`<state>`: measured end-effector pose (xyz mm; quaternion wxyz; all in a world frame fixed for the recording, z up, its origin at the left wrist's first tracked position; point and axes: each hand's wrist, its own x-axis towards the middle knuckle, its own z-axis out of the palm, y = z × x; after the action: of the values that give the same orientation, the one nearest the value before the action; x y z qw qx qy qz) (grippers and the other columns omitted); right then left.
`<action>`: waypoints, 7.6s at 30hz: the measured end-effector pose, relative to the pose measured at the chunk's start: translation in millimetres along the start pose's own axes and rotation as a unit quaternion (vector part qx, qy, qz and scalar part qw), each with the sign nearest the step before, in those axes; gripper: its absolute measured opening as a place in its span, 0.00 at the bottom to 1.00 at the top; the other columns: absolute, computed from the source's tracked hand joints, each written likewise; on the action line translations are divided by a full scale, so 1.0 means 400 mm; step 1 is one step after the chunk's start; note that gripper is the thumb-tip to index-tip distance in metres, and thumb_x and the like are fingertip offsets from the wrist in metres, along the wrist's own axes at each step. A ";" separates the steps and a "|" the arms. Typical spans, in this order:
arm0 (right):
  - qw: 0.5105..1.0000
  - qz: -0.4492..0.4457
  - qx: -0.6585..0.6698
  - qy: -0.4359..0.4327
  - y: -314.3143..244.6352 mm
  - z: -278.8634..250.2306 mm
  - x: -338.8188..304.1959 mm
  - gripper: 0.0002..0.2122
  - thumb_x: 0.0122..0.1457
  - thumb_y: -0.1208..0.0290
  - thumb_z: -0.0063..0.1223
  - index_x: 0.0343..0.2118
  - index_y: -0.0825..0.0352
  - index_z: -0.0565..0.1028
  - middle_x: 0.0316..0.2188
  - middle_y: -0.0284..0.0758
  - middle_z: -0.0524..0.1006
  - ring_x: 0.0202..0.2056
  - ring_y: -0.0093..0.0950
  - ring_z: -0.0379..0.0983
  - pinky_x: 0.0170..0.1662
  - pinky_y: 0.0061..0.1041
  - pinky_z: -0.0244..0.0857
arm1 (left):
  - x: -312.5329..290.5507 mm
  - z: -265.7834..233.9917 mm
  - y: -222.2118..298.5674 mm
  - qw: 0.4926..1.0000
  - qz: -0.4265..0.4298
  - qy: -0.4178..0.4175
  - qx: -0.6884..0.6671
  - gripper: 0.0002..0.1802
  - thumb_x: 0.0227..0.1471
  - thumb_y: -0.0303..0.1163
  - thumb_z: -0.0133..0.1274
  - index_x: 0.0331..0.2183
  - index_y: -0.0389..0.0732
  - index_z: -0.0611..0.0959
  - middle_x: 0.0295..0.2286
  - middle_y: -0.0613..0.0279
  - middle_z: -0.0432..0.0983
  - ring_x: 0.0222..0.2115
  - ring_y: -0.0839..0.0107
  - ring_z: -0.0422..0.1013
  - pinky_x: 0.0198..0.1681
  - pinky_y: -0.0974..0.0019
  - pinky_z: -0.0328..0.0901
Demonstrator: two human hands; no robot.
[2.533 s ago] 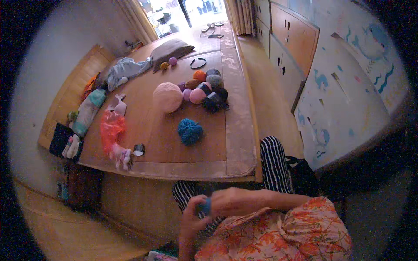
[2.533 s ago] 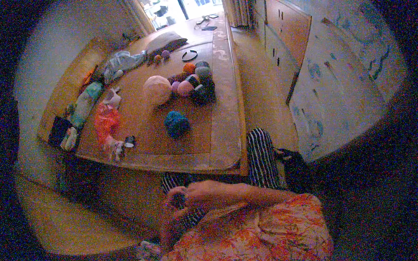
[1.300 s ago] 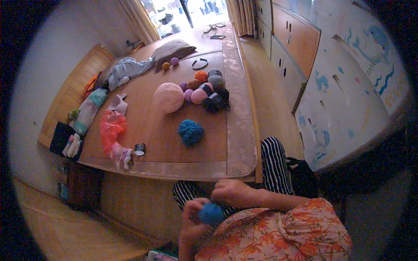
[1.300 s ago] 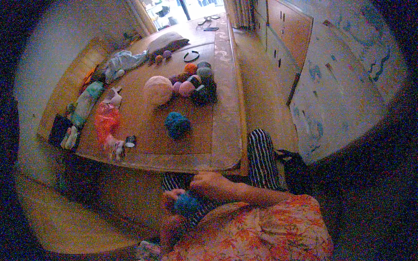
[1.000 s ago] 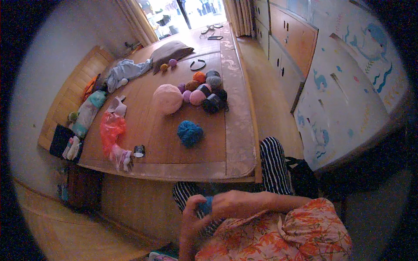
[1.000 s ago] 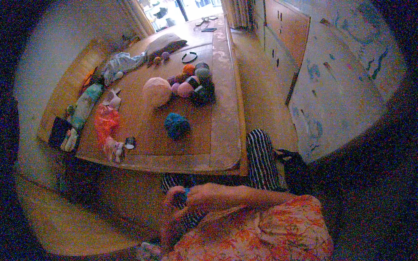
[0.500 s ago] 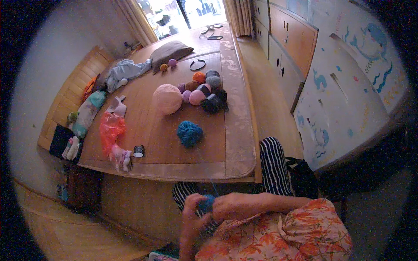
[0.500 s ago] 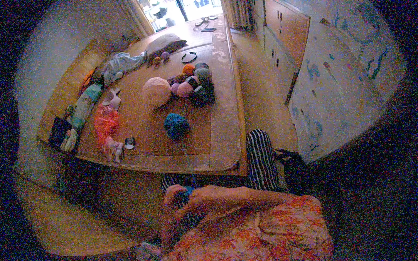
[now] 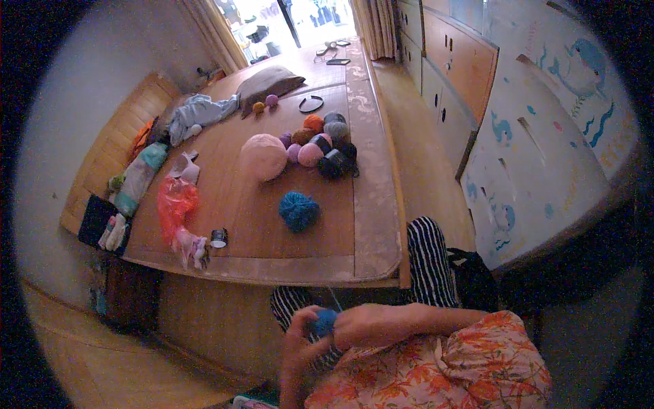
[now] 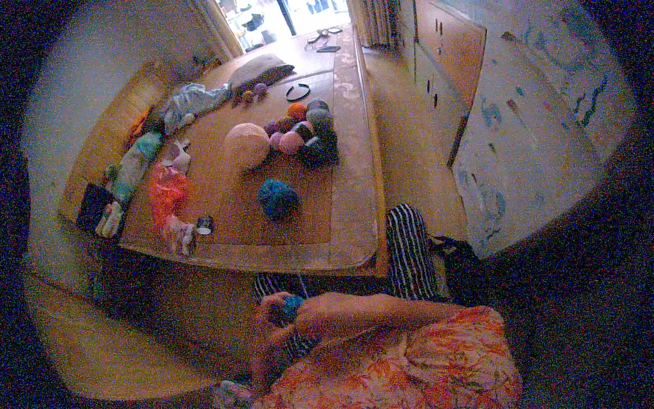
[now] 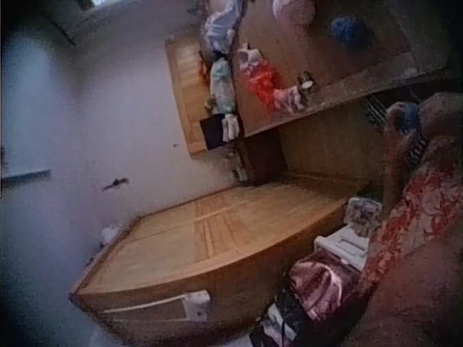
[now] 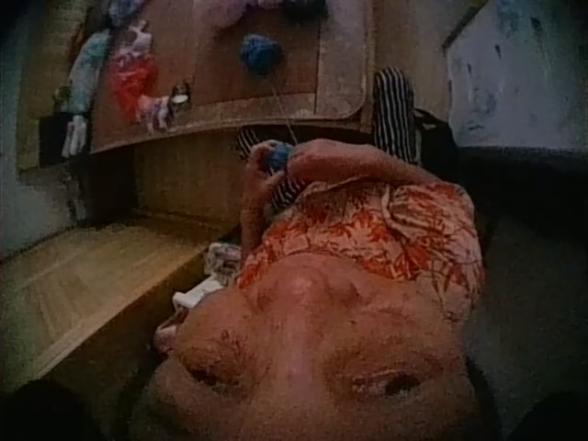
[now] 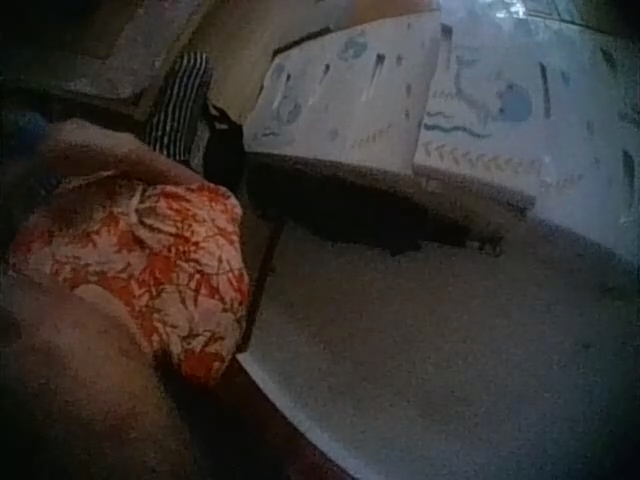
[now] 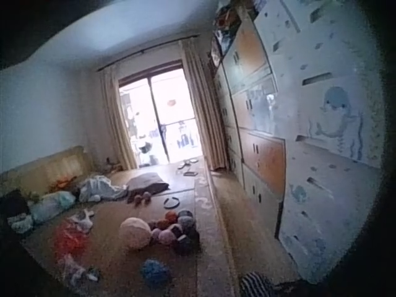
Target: The recorder is winding a ball of blue yarn while sitting in a bedroom.
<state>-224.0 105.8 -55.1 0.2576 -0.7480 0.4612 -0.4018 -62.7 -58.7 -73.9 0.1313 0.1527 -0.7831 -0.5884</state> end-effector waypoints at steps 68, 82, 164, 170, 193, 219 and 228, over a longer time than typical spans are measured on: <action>0.980 0.071 -0.079 0.168 0.049 -0.034 0.003 0.04 0.51 0.70 0.50 0.27 0.64 0.70 0.29 0.40 0.71 0.34 0.44 0.69 0.34 0.38 0.65 | -0.011 0.018 0.025 0.978 0.041 -0.191 -0.077 0.29 0.34 0.26 0.66 0.41 0.43 0.72 0.41 0.61 0.69 0.42 0.68 0.67 0.47 0.65 0.63; 0.994 0.062 -0.039 0.079 0.020 -0.048 0.011 0.05 0.51 0.73 0.51 0.30 0.66 0.71 0.31 0.37 0.70 0.36 0.39 0.68 0.39 0.35 0.65 | -0.004 0.008 0.037 0.979 0.017 -0.186 -0.087 0.30 0.35 0.26 0.64 0.44 0.42 0.71 0.42 0.62 0.68 0.46 0.67 0.65 0.53 0.64 0.57; 0.864 0.245 -0.369 0.239 0.408 -0.174 0.137 0.20 0.49 0.71 0.55 0.47 0.63 0.69 0.53 0.40 0.66 0.56 0.47 0.60 0.54 0.43 0.59 | -0.022 0.025 0.148 0.835 -0.111 -0.263 -0.471 0.28 0.33 0.30 0.66 0.39 0.41 0.71 0.44 0.46 0.67 0.46 0.56 0.66 0.49 0.55 0.62; 0.914 0.064 -0.301 0.266 0.323 -0.073 0.094 0.12 0.49 0.71 0.57 0.37 0.62 0.72 0.43 0.40 0.72 0.50 0.43 0.66 0.56 0.47 0.56 | -0.031 0.002 0.149 0.856 0.018 -0.309 -0.414 0.25 0.40 0.36 0.63 0.40 0.41 0.71 0.43 0.44 0.67 0.44 0.55 0.68 0.46 0.54 0.65; 0.989 0.026 -0.117 0.086 0.119 -0.062 0.029 0.03 0.53 0.73 0.53 0.29 0.61 0.72 0.26 0.32 0.70 0.36 0.34 0.70 0.58 0.41 0.53 | 0.010 0.019 0.009 0.893 -0.020 -0.164 -0.418 0.26 0.39 0.23 0.59 0.43 0.44 0.70 0.42 0.58 0.68 0.44 0.66 0.67 0.46 0.63 0.65; 0.979 0.048 -0.188 0.067 0.101 0.029 0.001 0.04 0.45 0.74 0.52 0.25 0.60 0.70 0.25 0.32 0.70 0.36 0.32 0.71 0.61 0.42 0.50 | 0.056 0.018 -0.005 0.980 -0.001 0.124 -0.157 0.26 0.39 0.21 0.56 0.44 0.42 0.69 0.42 0.61 0.66 0.41 0.71 0.68 0.46 0.68 0.65; 0.989 0.008 -0.106 0.102 0.154 -0.066 0.022 0.06 0.48 0.70 0.51 0.30 0.61 0.71 0.30 0.37 0.72 0.38 0.39 0.68 0.45 0.36 0.62 | 0.026 0.034 -0.024 0.979 -0.060 -0.136 -0.137 0.31 0.36 0.27 0.62 0.46 0.40 0.69 0.43 0.62 0.67 0.46 0.70 0.65 0.50 0.64 0.61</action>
<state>-273.8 70.3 -84.1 0.1314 -0.7228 0.5307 -0.4226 -76.6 -53.4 -86.5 0.0076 0.0989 -0.6951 -0.7120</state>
